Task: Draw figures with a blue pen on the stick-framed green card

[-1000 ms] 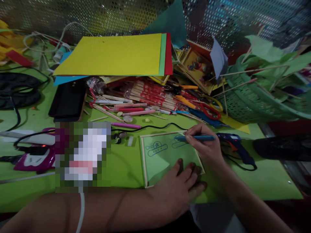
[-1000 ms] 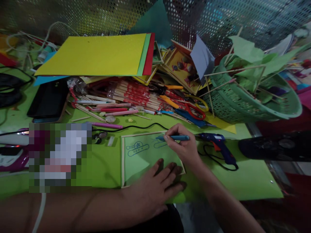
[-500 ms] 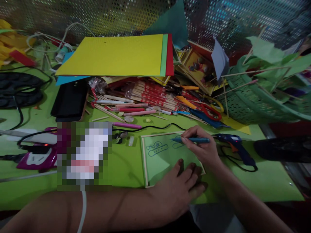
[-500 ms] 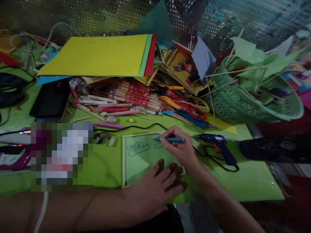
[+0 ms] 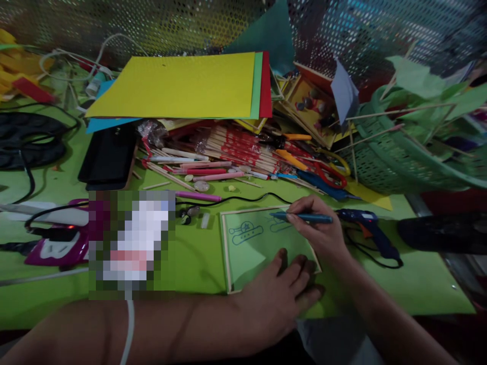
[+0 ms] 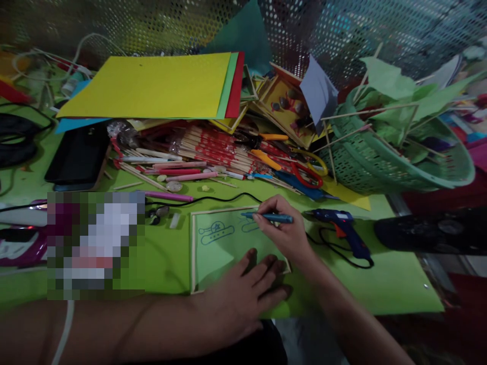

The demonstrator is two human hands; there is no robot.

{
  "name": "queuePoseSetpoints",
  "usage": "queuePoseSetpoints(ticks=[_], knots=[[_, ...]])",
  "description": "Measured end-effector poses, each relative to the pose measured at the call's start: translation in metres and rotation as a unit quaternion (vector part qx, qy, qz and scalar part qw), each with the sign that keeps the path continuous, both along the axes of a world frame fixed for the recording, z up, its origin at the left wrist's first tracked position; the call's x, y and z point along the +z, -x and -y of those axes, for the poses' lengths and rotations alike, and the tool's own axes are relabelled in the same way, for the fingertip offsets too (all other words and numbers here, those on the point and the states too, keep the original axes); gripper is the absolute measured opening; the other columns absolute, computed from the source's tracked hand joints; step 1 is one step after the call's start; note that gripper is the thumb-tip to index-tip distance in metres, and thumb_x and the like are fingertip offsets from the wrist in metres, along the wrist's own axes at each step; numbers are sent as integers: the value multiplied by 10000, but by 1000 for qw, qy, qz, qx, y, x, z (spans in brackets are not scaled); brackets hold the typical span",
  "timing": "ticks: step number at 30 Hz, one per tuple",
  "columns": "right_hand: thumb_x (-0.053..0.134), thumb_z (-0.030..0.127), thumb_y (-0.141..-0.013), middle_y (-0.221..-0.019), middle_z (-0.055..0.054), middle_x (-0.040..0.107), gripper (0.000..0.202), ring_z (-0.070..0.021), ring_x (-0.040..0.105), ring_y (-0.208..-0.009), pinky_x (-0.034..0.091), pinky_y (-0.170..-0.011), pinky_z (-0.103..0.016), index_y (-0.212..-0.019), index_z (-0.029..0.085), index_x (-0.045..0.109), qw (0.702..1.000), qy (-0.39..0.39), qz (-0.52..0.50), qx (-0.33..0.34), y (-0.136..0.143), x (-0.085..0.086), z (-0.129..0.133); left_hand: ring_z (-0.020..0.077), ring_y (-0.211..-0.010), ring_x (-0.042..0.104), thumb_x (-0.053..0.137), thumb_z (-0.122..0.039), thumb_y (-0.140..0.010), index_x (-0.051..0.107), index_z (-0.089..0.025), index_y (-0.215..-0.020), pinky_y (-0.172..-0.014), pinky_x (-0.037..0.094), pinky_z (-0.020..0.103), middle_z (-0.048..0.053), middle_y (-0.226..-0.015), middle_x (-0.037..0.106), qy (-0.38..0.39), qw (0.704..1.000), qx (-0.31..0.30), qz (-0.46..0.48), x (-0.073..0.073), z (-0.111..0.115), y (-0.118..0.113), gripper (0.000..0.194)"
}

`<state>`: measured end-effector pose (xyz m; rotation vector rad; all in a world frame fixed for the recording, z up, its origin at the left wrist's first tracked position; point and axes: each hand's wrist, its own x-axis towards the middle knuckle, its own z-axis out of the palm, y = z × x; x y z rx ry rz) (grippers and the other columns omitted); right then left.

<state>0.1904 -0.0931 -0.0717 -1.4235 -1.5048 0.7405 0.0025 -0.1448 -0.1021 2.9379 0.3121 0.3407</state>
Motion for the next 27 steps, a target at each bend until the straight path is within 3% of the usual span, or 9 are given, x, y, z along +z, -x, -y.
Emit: queuePoseSetpoints(ticks=[14,27], knots=[[753,330,-874,-770,-4,621,175,-169,578,-691,463,-616,-294,-805,237,622,999,29,7,17,2,1,2,320,-1473,378,559,-451,-969,446,-202,-1537,-1181,280,532,138,-1598,443,0,1000,-1,2,-1,-1,1,630],[754,417,-884,-776,-15,635,230,-181,606,-694,506,-620,-314,-817,244,619,1000,17,22,11,6,-4,-1,322,-1466,394,559,-450,-974,456,-206,-1531,-1172,280,532,141,-1599,444,0,1000,0,-5,-3,1,-1,616]])
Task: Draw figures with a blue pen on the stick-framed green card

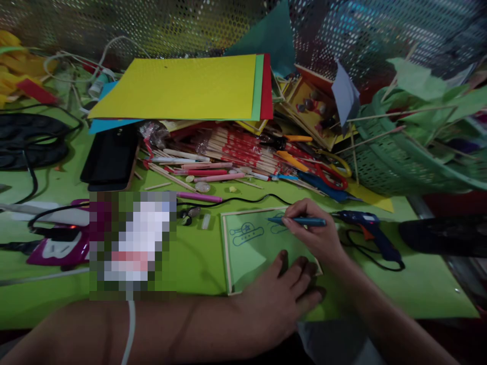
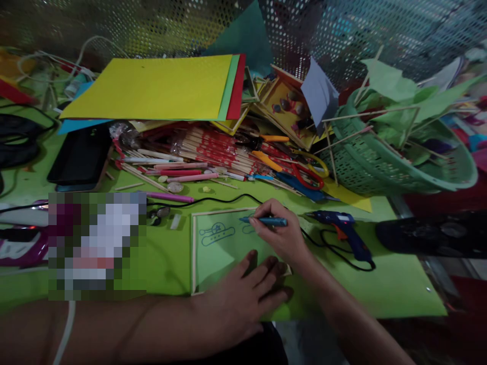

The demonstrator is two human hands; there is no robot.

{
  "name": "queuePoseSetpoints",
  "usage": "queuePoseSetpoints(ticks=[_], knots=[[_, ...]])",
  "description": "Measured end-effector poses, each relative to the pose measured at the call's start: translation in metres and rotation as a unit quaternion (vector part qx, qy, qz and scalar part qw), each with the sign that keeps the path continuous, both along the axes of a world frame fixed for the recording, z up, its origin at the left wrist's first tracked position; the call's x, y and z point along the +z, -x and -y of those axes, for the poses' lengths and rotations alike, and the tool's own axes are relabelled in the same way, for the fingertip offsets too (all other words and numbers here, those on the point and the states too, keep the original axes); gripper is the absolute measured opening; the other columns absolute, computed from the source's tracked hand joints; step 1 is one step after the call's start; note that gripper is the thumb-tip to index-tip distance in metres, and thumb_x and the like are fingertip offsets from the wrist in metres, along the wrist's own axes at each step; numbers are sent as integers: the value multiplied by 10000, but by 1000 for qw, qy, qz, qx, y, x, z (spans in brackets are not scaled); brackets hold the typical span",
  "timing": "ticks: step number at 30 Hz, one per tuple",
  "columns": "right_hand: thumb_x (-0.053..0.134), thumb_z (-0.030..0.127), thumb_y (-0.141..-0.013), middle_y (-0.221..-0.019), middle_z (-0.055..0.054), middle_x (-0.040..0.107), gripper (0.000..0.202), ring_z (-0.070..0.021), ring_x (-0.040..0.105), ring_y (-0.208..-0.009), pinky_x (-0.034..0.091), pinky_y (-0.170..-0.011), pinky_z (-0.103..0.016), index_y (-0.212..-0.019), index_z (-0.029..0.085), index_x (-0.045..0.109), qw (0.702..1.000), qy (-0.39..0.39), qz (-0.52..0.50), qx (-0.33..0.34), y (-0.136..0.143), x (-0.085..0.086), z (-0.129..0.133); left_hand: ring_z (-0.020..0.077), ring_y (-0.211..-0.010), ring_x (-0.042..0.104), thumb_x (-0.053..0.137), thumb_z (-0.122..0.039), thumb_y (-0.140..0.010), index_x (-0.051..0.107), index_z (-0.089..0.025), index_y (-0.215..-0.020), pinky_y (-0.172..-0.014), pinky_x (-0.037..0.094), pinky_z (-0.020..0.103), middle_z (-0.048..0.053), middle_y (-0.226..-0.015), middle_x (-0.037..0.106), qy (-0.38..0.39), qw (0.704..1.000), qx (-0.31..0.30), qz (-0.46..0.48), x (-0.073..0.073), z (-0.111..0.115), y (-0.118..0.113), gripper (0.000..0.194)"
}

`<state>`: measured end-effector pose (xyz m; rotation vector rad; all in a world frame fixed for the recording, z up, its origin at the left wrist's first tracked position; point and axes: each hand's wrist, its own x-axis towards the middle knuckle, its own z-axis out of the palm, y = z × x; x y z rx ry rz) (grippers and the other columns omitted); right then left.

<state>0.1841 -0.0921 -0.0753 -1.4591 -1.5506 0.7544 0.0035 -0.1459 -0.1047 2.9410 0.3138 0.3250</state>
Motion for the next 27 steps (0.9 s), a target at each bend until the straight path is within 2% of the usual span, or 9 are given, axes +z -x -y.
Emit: queuePoseSetpoints(ticks=[6,14,27], knots=[[747,366,-899,-802,-12,634,185,-174,601,-701,500,-628,-308,-847,245,617,1000,1,-4,10,-1,-2,1,320,-1461,402,570,-495,-954,455,-205,-1527,-1172,285,527,143,-1595,445,-13,1000,2,13,0,-1,1,652],[759,378,-894,-791,-11,638,206,-168,592,-678,480,-604,-293,-833,245,615,1000,0,-10,12,1,-3,0,322,-1463,403,554,-465,-973,465,-206,-1524,-1177,296,528,146,-1598,445,-5,1000,5,11,0,1,2,615],[739,303,-912,-805,-5,637,145,-152,584,-672,463,-588,-269,-863,244,617,1000,3,0,30,-1,-5,0,320,-1474,383,576,-493,-954,449,-208,-1538,-1183,278,526,146,-1612,423,-8,1000,3,6,0,0,2,662]])
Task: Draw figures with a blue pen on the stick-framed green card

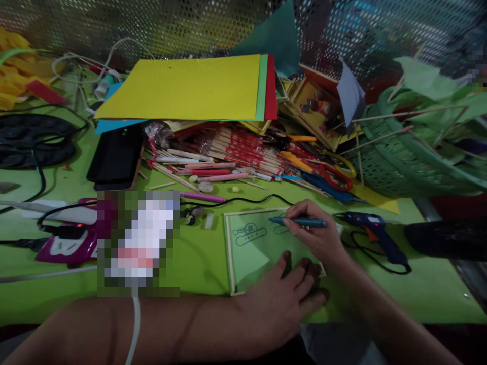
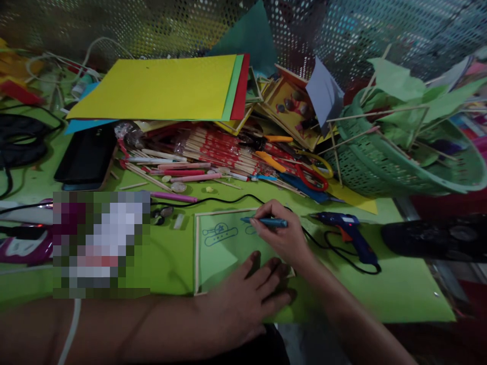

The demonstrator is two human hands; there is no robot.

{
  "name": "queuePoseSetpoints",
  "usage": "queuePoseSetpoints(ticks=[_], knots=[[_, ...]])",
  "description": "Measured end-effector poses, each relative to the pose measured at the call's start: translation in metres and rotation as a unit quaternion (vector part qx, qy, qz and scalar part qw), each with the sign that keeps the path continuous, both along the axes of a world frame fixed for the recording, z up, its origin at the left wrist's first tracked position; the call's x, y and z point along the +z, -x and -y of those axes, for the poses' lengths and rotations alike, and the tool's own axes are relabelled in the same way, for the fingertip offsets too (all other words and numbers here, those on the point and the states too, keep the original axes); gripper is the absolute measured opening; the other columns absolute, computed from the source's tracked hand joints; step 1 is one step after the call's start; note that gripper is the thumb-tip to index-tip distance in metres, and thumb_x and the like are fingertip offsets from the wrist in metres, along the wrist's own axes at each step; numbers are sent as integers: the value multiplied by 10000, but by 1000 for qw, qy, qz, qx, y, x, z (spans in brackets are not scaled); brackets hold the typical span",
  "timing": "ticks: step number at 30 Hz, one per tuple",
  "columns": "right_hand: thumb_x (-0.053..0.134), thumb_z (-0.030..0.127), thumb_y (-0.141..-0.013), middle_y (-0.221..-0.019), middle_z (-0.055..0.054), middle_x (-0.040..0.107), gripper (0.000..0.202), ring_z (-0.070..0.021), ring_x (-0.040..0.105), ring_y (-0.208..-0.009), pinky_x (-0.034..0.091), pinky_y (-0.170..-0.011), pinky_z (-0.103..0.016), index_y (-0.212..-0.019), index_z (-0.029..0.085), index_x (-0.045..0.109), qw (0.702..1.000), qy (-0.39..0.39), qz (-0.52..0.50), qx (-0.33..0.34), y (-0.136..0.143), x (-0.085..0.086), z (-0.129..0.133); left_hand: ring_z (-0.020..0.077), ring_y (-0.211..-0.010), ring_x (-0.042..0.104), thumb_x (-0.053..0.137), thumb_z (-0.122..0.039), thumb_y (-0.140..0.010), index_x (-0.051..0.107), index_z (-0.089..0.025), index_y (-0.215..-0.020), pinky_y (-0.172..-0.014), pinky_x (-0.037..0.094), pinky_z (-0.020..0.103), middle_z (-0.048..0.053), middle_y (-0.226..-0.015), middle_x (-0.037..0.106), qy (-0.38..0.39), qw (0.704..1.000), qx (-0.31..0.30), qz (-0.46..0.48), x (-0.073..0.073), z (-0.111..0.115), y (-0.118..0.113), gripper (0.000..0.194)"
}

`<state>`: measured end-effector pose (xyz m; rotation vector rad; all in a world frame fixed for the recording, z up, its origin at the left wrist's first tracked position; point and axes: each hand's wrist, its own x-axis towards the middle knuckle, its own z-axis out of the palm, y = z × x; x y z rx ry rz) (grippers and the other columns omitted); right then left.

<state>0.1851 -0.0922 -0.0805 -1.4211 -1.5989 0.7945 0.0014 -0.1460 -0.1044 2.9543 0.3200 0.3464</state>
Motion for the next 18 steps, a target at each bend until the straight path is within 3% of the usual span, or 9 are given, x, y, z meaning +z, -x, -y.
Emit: queuePoseSetpoints(ticks=[18], knots=[[732,299,-919,-788,2,632,152,-158,589,-703,478,-647,-284,-845,236,615,999,15,-13,29,1,2,2,320,-1474,393,580,-499,-959,459,-217,-1535,-1183,301,527,145,-1620,420,5,1000,0,-5,0,0,-1,653]])
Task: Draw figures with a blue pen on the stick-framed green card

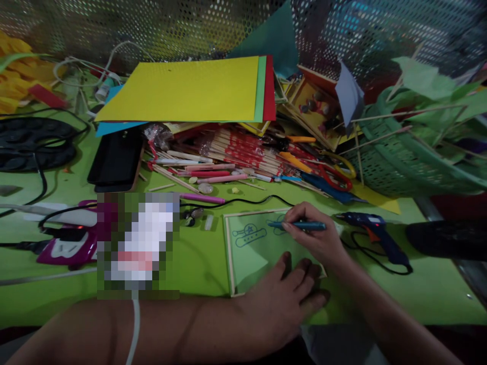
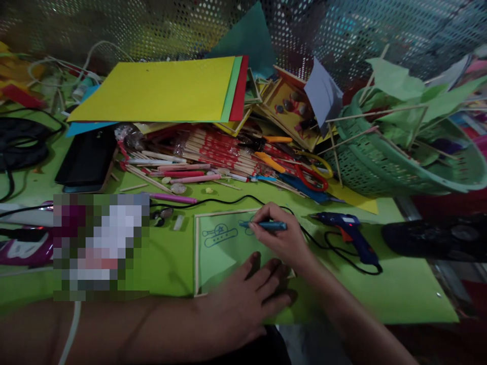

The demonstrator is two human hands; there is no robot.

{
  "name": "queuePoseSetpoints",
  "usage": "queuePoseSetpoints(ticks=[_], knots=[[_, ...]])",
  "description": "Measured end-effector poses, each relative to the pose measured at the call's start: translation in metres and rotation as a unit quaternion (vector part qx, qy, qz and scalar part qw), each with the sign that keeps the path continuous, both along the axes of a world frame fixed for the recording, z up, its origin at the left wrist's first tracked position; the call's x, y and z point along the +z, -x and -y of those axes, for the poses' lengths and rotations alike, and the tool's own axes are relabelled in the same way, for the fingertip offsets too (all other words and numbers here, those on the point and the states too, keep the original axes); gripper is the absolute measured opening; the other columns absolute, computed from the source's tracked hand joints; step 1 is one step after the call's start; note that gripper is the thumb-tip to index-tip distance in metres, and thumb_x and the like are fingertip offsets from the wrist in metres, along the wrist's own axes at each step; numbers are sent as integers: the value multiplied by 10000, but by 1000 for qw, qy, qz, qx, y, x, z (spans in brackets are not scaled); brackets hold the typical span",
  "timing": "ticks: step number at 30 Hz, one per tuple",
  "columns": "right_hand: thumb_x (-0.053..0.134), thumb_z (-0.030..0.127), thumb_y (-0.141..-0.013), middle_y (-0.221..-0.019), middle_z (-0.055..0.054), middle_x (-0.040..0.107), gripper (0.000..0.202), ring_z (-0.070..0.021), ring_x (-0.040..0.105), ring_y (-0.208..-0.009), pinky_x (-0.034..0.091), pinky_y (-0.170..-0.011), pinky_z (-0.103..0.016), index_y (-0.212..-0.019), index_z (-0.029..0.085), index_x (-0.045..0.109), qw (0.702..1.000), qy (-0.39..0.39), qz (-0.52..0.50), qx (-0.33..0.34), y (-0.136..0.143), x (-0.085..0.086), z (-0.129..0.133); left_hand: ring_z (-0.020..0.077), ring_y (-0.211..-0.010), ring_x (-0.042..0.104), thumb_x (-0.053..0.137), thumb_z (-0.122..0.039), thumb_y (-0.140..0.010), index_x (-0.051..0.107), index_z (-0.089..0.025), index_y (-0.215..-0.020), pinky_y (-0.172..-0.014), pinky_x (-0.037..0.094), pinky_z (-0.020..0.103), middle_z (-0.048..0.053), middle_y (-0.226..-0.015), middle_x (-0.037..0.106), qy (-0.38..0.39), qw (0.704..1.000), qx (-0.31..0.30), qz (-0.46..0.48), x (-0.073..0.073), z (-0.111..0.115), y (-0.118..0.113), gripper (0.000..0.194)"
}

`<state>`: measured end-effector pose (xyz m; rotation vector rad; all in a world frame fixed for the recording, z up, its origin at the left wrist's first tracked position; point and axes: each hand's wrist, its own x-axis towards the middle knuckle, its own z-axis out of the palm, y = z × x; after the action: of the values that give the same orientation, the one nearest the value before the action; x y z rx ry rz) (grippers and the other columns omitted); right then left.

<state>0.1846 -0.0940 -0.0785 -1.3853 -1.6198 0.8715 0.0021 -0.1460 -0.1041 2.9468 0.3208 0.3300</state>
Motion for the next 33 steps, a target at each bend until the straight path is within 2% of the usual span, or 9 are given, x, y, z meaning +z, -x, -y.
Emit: queuePoseSetpoints(ticks=[11,16,20,28,33], knots=[[713,240,-902,-758,11,613,151,-150,555,-679,451,-625,-278,-804,229,599,1000,4,-4,-5,-2,2,1,319,-1458,411,590,-501,-952,464,-217,-1527,-1170,304,523,144,-1600,442,-6,1000,0,3,0,0,0,653],[722,269,-899,-783,2,604,138,-159,557,-699,461,-631,-286,-828,229,611,999,-10,-13,-32,-6,4,1,327,-1468,393,590,-503,-952,459,-219,-1526,-1184,281,538,142,-1600,439,1,1000,-2,6,-2,1,-1,654],[720,266,-894,-773,1,602,131,-160,556,-691,460,-623,-288,-829,230,612,998,-17,-2,-55,-7,6,1,324,-1468,387,570,-464,-975,446,-207,-1535,-1187,272,541,142,-1603,440,9,1000,-4,-3,1,0,0,629],[745,355,-891,-763,-15,609,202,-172,560,-679,464,-607,-300,-812,230,607,998,-7,4,-56,-4,4,0,312,-1467,390,530,-466,-991,444,-210,-1536,-1184,290,518,129,-1581,463,13,1000,-8,-10,6,-3,2,608],[741,338,-892,-770,-11,619,186,-169,566,-680,463,-610,-291,-816,231,610,999,0,6,-53,-5,2,0,307,-1471,380,547,-477,-985,444,-218,-1536,-1190,275,513,123,-1588,454,8,1000,-4,-13,7,-3,2,617]])
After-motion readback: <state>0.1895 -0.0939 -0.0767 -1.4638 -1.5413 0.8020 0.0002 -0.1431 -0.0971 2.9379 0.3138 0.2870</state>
